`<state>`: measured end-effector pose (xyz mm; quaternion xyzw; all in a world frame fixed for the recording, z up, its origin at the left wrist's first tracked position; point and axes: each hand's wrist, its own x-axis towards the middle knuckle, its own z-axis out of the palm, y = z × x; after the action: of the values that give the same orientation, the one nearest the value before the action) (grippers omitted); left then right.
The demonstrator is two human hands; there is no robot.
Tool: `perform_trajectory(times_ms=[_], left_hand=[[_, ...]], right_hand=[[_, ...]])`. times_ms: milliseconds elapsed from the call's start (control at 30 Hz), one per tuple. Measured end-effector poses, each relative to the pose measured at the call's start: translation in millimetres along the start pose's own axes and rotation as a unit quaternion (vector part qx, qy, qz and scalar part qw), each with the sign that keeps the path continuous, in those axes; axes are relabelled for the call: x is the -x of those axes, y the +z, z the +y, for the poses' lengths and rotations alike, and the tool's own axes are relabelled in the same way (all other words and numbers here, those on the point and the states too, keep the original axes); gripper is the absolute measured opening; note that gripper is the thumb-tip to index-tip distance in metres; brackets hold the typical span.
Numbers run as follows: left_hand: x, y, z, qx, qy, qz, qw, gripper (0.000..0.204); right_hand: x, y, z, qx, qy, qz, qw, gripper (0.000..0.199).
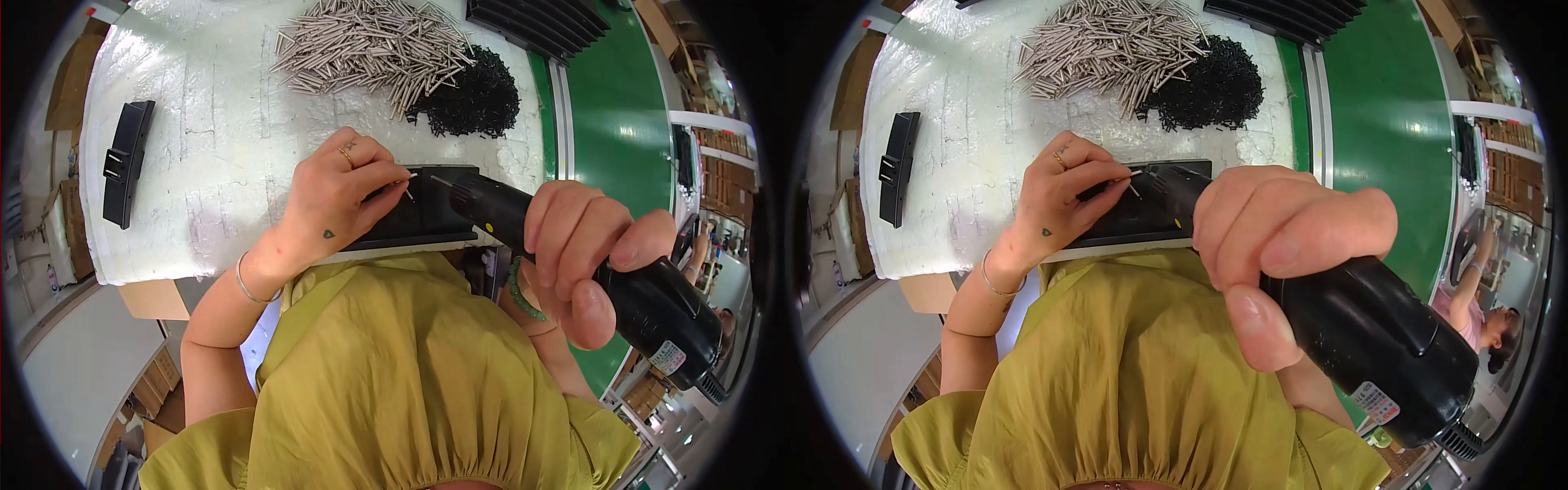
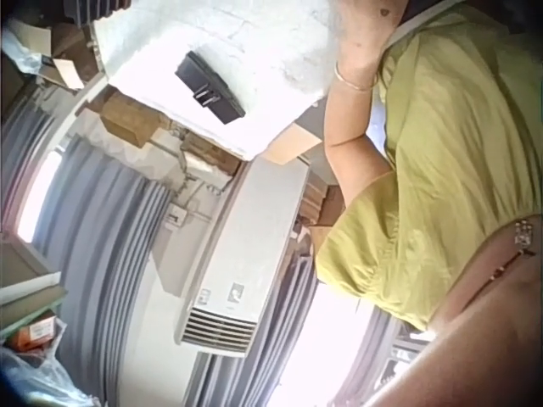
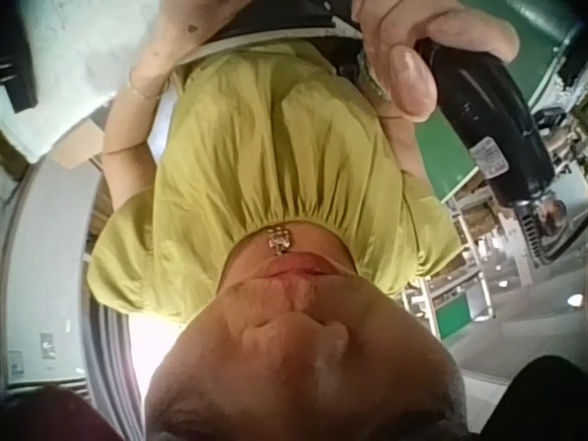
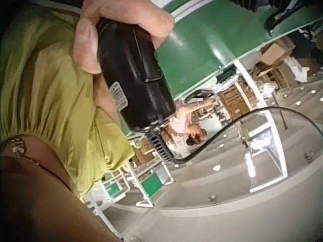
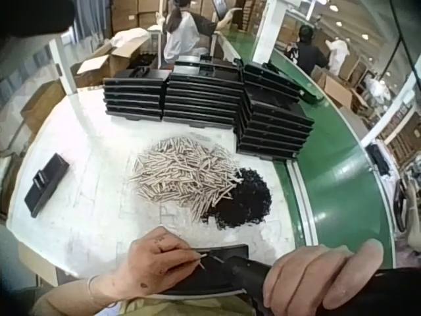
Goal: Assembling black plastic components using an electric screwdriver to fasten screws.
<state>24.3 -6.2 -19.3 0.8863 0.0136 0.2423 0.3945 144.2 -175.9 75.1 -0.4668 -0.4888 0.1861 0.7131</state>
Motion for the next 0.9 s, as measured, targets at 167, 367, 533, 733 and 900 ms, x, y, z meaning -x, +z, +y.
perform_trajectory(times_ms=[167,367,533,733,900], left_hand=[[-6.3,3.0,-1.0,0.011,0.008,0.007,1.0,0.018],[-3.4,3.1,-4.2,-0.001,-0.011,0.024,1.0,0.015],[-4.6,4.5,-3.7,-0.007,-0.014,0.02,1.0,0.011],[-2.7,5.0,-2.9,-0.004,-0.02,0.024,0.999,0.009],[-4.9,6.1,-5.1,0.007,-0.013,0.007,1.0,0.009]], right_hand=[[-1.5,-2.0,1.8,-0.007,0.007,0.005,1.0,0.03],[-3.5,-1.0,9.0,-0.013,0.009,-0.013,1.0,0.031],[-4.8,0.0,11.6,-0.005,0.012,-0.012,1.0,0.031],[-10.6,-1.1,19.2,-0.05,0.018,-0.036,0.998,0.03],[-19.8,11.8,20.1,-0.012,0.033,-0.017,0.999,0.029]])
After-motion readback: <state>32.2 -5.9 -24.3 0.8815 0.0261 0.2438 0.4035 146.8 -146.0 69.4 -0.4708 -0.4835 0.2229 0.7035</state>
